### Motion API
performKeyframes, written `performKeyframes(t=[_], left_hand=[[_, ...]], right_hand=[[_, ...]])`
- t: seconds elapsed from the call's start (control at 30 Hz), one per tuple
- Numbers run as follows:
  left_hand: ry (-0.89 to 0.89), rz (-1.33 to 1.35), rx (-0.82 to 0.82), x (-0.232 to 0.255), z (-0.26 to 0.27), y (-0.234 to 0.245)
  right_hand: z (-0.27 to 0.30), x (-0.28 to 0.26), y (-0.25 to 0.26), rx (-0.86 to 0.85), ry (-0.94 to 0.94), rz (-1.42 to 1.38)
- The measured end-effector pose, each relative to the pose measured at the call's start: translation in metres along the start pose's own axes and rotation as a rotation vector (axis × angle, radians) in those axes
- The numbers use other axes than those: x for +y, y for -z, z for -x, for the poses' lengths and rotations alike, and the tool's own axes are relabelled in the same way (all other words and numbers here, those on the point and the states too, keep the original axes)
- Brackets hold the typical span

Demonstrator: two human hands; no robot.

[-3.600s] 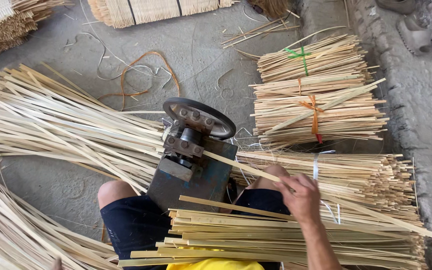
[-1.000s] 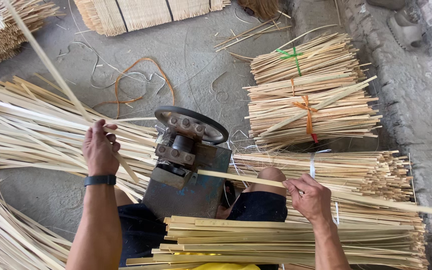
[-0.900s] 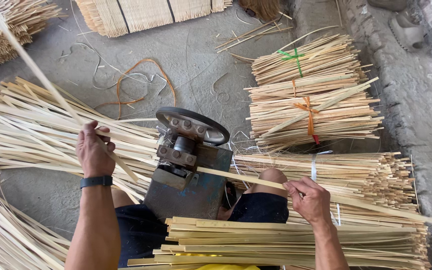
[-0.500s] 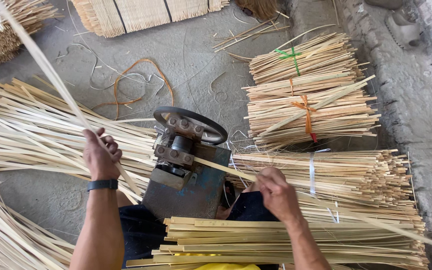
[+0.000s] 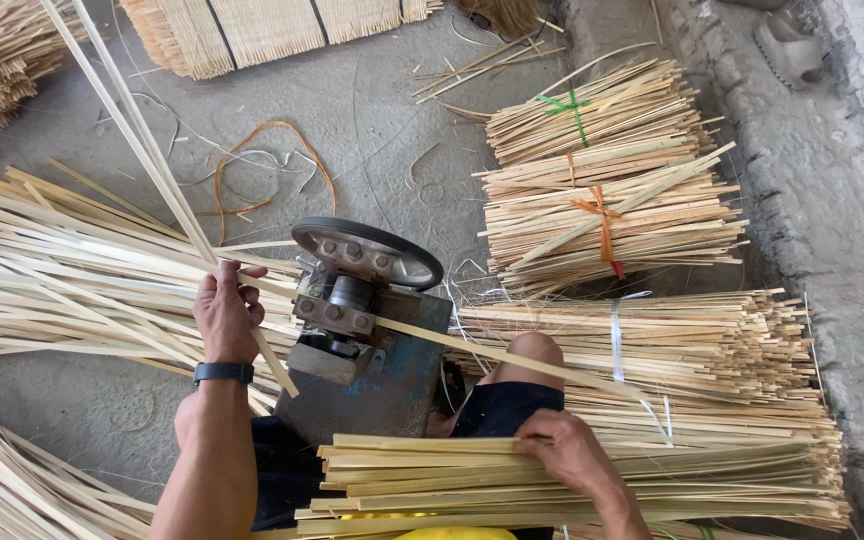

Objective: The person sits on the floor and feeds long bamboo strips through a grinding machine to smooth or shape them. They handle the strips one at a time, guiding them through the machine and stacking the processed strips on their lap.

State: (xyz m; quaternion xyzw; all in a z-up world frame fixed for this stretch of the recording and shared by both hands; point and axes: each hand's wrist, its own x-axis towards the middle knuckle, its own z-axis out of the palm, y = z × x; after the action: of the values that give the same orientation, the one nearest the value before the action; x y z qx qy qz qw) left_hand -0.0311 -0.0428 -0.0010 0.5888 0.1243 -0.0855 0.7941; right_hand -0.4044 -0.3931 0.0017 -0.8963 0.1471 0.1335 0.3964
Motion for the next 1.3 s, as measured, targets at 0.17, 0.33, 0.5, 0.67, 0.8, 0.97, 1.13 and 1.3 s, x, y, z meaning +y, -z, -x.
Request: performKeyframes(t=[0.17,0.33,0.5,0.67,0.8,0.97,1.13,1.3], left_hand=[[-0.01,0.001,-0.022,0.0,0.001,-0.001],[-0.035,0.011,-0.025,0.006,-0.003,0.005],[-0.056,0.057,0.0,0.013,-0.009,0.015],[-0.111,0.023,0.085,0.026,-0.019,0.036],[-0.17,0.112,0.077,0.039,-0.019,0.06],[-0.099,0.151,0.098,0.034,-0.011,0.062],[-0.042,0.101,0.1,0.018,-0.002,0.039],[-0.074,-0.009,0.037,-0.006,-0.006,0.032]], right_hand=[[-0.005,0.035,0.016,0.317,0.122,-0.164],[-0.012,0.037,0.055,0.605,0.162,0.087],[-0.038,0.002,0.051,0.571,0.052,0.351],[-0.062,-0.027,0.029,0.6,0.31,0.31],[-0.068,-0.03,0.03,0.587,0.282,0.247],[-0.085,-0.048,0.017,0.559,0.198,0.275],[-0.1,-0.099,-0.001,0.607,0.444,0.401],[-0.062,-0.117,-0.002,0.584,0.52,0.2]])
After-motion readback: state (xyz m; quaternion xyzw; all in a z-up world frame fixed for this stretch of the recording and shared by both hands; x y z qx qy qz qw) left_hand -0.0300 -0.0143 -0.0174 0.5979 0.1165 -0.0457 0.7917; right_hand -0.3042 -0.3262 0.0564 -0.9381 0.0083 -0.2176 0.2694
